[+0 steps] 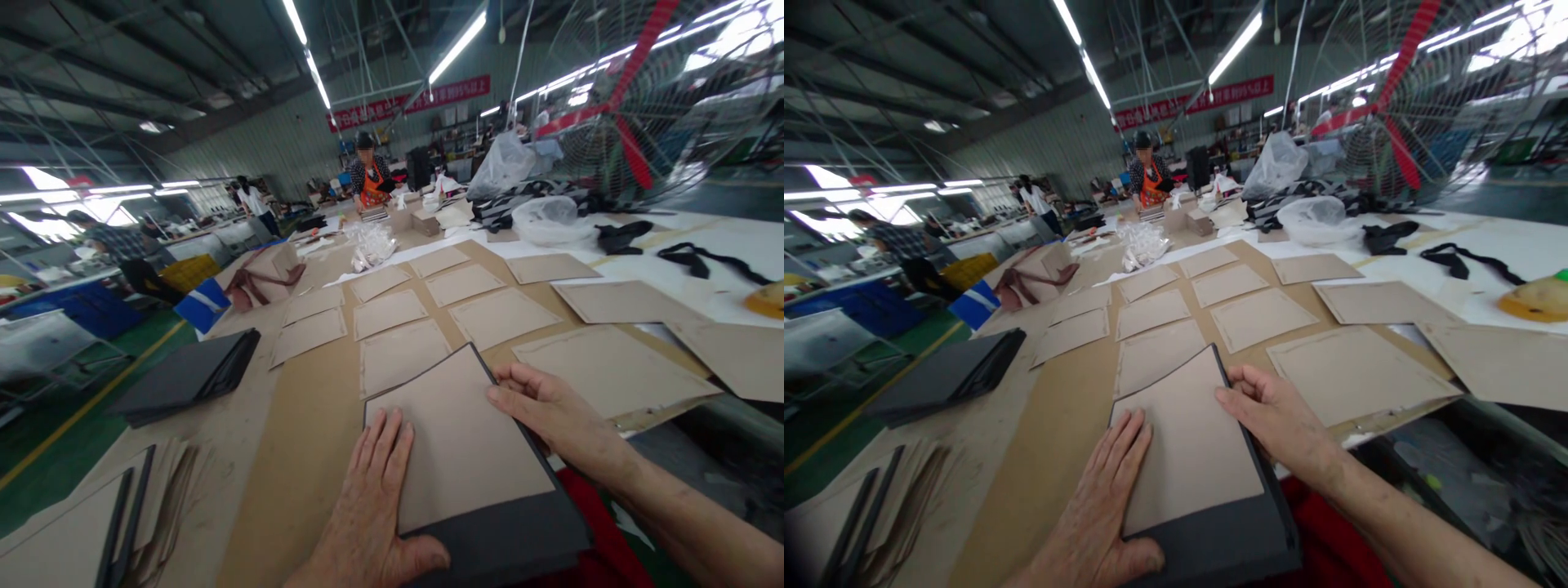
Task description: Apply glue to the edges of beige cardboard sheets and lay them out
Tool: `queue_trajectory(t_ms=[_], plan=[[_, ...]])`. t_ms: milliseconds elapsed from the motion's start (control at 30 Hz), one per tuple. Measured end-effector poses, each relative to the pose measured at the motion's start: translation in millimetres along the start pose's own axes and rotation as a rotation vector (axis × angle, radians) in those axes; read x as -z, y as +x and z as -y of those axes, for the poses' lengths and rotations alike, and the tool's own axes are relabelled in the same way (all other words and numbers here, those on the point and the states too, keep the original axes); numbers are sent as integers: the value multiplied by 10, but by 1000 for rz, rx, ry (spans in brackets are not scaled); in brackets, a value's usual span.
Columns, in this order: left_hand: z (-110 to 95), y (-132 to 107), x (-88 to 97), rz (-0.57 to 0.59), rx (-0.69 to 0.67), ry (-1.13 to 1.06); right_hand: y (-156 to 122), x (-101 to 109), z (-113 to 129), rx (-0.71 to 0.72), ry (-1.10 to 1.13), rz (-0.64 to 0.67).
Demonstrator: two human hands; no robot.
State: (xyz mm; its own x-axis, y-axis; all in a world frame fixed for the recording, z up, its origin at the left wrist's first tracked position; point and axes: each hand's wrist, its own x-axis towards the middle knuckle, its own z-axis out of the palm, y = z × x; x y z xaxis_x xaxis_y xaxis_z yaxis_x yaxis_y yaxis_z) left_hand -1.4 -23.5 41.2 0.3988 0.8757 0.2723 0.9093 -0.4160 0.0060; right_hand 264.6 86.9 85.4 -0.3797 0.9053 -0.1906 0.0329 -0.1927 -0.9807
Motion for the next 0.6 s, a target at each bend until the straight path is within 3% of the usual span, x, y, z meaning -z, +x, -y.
queue_trajectory(t_ms=[200,300,433,600], plan=[[127,-29,-113,-56,-62,43,-23,-71,76,261,-398,-107],[229,-43,-160,-52,-85,55,-52,-100,117,304,-440,-98],[358,-65,-220,-27,-105,100,-61,-155,139,309,-288,-85],[401,-87,-244,2,-73,165,38,-146,108,159,205,-100]])
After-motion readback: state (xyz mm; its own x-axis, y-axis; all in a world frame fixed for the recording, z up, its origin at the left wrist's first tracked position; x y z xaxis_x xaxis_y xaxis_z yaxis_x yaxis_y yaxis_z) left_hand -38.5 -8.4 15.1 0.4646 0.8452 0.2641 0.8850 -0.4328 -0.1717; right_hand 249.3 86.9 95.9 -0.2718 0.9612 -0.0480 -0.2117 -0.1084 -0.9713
